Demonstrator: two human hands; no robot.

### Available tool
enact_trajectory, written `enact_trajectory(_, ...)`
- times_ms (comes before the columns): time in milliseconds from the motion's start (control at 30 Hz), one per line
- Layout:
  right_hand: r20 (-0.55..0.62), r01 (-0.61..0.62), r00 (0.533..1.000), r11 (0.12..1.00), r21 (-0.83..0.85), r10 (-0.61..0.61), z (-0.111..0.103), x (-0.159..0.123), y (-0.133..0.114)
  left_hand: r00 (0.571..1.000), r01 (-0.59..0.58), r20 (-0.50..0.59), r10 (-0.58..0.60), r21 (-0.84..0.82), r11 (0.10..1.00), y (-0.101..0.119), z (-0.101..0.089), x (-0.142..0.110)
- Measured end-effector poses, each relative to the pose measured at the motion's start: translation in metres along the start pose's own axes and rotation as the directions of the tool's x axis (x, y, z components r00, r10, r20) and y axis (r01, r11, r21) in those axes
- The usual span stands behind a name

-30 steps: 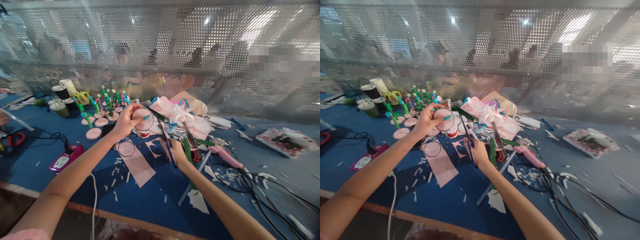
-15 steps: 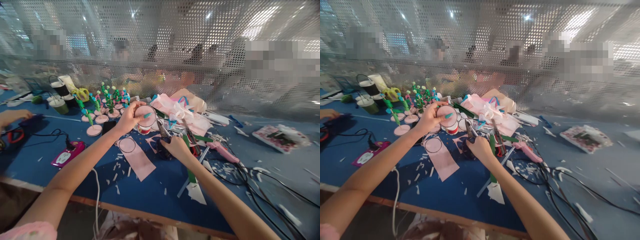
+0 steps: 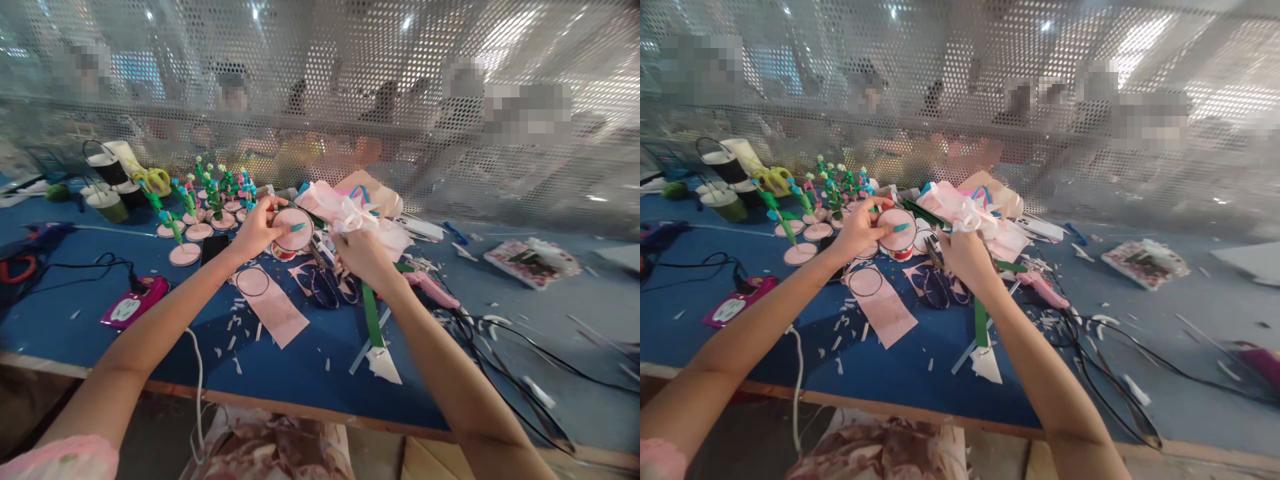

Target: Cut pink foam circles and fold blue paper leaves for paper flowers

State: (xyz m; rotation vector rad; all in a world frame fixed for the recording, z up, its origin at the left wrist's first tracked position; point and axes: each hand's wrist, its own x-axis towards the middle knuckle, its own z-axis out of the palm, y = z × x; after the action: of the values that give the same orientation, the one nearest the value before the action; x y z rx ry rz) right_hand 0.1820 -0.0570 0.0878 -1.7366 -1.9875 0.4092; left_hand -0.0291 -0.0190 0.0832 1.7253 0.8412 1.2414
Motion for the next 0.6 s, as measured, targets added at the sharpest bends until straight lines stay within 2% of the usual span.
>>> enact_trajectory(67, -0.103, 0.095, 0.991, 0.989, 0.113, -0.084, -0.004, 0.004, -0.007, 1.000, 0.006, 0.008, -0.006, 0.005, 1.000, 0.001, 0.001, -0.001)
enact_trajectory(167, -0.120, 0.271, 0.962, 0.922, 0.275, -0.247, 0.000, 0.010, -0.018, 0.999, 0.013, 0.032, -0.013, 0.003, 1.000, 0.002, 0.003, -0.002)
enact_trajectory(267, -0.139, 0.351, 0.936, 0.875, 0.333, -0.323, 0.008, 0.013, -0.022, 0.998, 0.004, 0.062, -0.003, -0.017, 1.000, 0.001, 0.004, -0.002)
enact_trajectory(467, -0.208, 0.373, 0.923, 0.885, 0.278, -0.324, 0.005, 0.014, -0.015, 0.997, -0.002, 0.079, 0.001, 0.009, 1.000, 0.002, 0.002, -0.001)
enact_trajectory(600, -0.307, 0.266, 0.939, 0.892, 0.366, -0.154, -0.010, 0.020, 0.001, 0.999, -0.028, 0.023, 0.027, 0.046, 0.999, 0.004, -0.008, 0.002)
